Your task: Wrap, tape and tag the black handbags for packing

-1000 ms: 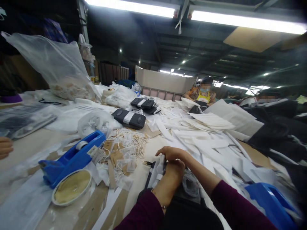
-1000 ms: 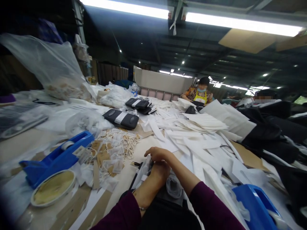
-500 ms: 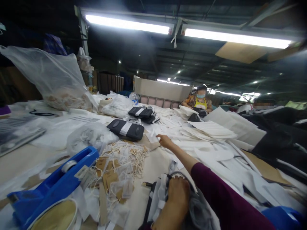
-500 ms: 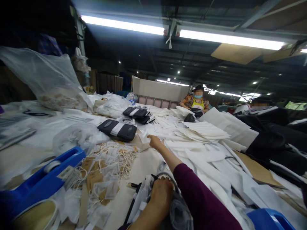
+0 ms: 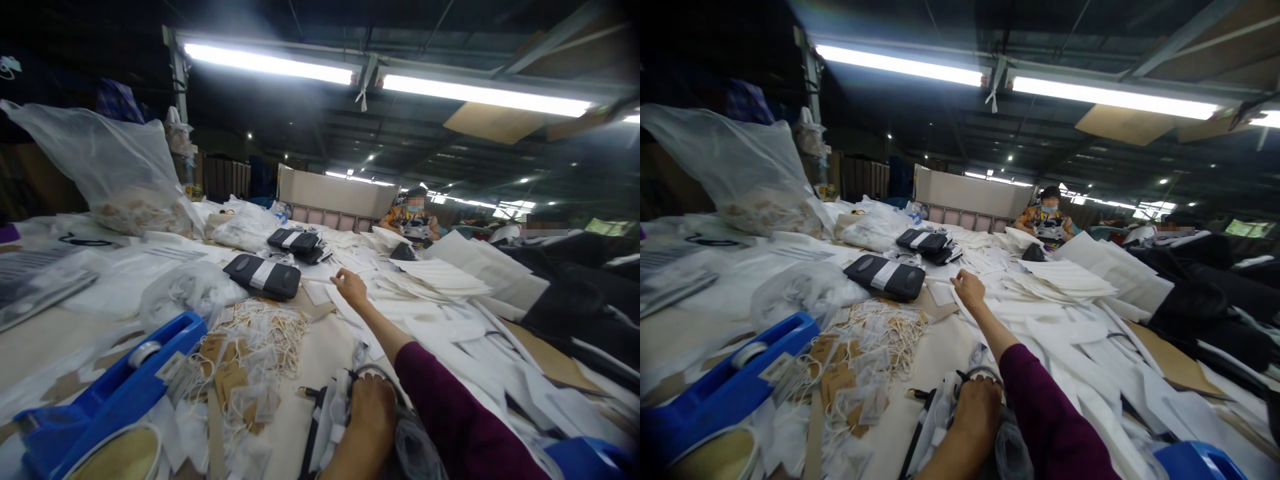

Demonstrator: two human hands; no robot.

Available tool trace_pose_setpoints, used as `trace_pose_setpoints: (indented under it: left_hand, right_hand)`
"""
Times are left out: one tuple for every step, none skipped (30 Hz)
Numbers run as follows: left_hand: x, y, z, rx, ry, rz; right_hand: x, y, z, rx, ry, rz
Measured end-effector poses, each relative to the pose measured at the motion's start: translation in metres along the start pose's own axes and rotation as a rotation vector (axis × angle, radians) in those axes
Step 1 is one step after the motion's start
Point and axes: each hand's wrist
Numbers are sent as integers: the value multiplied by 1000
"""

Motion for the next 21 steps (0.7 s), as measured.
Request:
trace_pose_setpoints:
  left_hand:
    - [-2,3,-6,32,-12,-32]
    - [-5,6,-12,66,-6,-68]
    - [-9,8,-15,97,15,-95]
    - [-13,9,-18,118,28,-91]
    - [-16,10,-19,134,41,-102]
    - [-18,11,-20,146,42,-107]
    - [-19,11,-20,155,36,-107]
    - [-18,12,-19,165,33,-105]
    - [-17,12,-19,174,32,-103]
    - [-15,12,-18,182,32,-108]
    - [-13,13,-17,191,32,-117]
    - [-11,13,-16,200,37,-126]
    - [-10,13,-16,207,60,-132]
    - [-9,13,-16,210,104,-131]
    - [-9,13,-16,203,168,-121]
    - [-9,13,-17,184,251,-100]
    - [-10,13,-19,153,349,-59]
    - [-11,14,-20,118,449,3]
    - [-13,16,-22,87,538,84]
    - [-16,18,-24,70,609,182]
    - [-20,22,-26,73,655,289]
  right_hand:
    - [-15,11,-13,52,42,35]
    - [-32,25,-26,113,73,69]
    - [-52,41,-38,183,89,99]
    - [-75,59,-48,257,94,127]
    - [-100,79,-57,324,90,154]
    - [-128,100,-65,405,83,175]
    - [-158,121,-72,516,75,191]
    - [-190,141,-77,656,71,201]
    - [-222,159,-82,809,70,206]
    - [-255,175,-86,959,76,210]
    - [-287,189,-90,1082,88,217]
    - [-319,199,-92,1160,104,231]
    - [-348,207,-94,1182,125,258]
    - [-375,213,-96,1178,151,292]
    - [-400,216,-96,1160,179,334]
    - [-422,218,-97,1131,205,381]
    - [-441,219,-96,1092,221,426]
    - [-457,219,-96,1040,225,463]
    - [-470,218,-95,977,217,487]
    - [-482,218,-94,903,206,498]
    - [-491,219,-93,820,196,506]
Point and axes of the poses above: each hand's wrist, its own x-axis towards the middle knuckle, its own z-axis out of the palm, y = z × x, and after that the axes turned 14 degrees about -y, right-handed
